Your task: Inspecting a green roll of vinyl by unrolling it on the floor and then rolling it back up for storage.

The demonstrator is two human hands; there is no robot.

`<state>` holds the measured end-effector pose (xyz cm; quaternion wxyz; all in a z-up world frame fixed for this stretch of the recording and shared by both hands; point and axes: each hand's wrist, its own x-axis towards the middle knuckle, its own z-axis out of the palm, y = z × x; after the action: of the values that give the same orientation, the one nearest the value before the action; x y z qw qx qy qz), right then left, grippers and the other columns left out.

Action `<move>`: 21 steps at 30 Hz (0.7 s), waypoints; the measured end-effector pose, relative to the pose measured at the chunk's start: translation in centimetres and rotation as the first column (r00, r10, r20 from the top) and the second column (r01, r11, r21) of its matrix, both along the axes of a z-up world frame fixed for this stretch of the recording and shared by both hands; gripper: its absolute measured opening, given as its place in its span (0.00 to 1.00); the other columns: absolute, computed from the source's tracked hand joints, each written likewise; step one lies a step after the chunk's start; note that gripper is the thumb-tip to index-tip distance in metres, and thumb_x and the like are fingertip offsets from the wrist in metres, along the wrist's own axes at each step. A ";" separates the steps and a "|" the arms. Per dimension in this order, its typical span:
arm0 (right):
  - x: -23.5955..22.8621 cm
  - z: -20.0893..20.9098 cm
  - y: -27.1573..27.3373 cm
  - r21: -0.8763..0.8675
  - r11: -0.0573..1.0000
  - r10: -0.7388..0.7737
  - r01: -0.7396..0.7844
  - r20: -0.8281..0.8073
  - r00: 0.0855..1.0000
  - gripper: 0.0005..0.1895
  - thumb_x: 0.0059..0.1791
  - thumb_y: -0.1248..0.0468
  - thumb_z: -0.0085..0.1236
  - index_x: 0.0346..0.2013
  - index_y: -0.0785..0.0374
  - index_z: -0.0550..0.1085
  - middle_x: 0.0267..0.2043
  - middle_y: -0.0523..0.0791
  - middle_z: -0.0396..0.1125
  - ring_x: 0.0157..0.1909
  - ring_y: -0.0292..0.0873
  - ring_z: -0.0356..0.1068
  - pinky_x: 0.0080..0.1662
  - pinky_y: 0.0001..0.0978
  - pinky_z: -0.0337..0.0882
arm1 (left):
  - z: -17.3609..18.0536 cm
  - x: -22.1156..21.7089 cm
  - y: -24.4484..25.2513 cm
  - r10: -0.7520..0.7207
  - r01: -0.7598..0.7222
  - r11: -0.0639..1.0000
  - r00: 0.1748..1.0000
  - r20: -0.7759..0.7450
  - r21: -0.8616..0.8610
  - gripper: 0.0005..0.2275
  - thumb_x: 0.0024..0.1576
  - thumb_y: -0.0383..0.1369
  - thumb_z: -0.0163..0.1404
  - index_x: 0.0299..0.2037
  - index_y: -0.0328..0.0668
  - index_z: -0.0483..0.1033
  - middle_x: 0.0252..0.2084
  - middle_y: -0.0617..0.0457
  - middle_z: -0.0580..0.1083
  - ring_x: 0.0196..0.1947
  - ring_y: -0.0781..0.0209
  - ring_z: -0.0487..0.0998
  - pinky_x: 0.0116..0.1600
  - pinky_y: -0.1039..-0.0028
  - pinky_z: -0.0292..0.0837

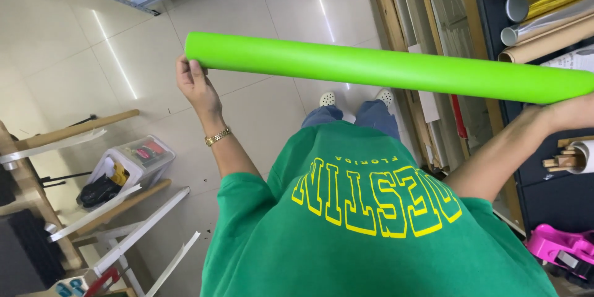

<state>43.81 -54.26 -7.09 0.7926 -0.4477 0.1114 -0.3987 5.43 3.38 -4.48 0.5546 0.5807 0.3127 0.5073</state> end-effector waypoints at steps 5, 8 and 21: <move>0.6 -1.9 -0.8 0.187 0.965 0.201 -0.184 -0.080 0.976 0.20 0.41 0.55 0.51 0.33 0.72 0.77 0.39 0.68 0.73 0.45 0.71 0.76 0.53 0.72 0.79 | 0.7 0.2 -0.9 -0.035 0.039 0.997 0.998 -0.058 0.063 0.13 0.67 0.40 0.45 0.34 0.45 0.63 0.31 0.61 0.58 0.33 0.70 0.56 0.39 0.77 0.54; 0.1 -2.4 0.2 0.116 0.992 -0.023 0.055 -0.267 0.964 0.09 0.41 0.65 0.56 0.22 0.56 0.64 0.26 0.57 0.68 0.27 0.55 0.69 0.33 0.55 0.77 | 1.7 1.6 -1.0 0.259 -0.256 0.963 0.965 -0.031 0.080 0.18 0.66 0.42 0.45 0.24 0.50 0.54 0.25 0.65 0.52 0.27 0.72 0.50 0.34 0.76 0.49; -6.0 1.7 3.2 -0.597 0.609 0.502 -0.522 -0.219 0.836 0.19 0.62 0.55 0.60 0.38 0.61 0.62 0.38 0.45 0.56 0.40 0.40 0.55 0.44 0.37 0.58 | 0.2 0.7 3.2 0.656 -0.685 0.693 0.729 -0.198 -0.226 0.22 0.59 0.33 0.52 0.18 0.51 0.49 0.18 0.65 0.49 0.21 0.70 0.48 0.28 0.74 0.45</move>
<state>37.82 -51.08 -5.34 0.6720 -0.7066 -0.1509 -0.1622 6.12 6.55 -4.29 0.3918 0.3656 0.5999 0.5941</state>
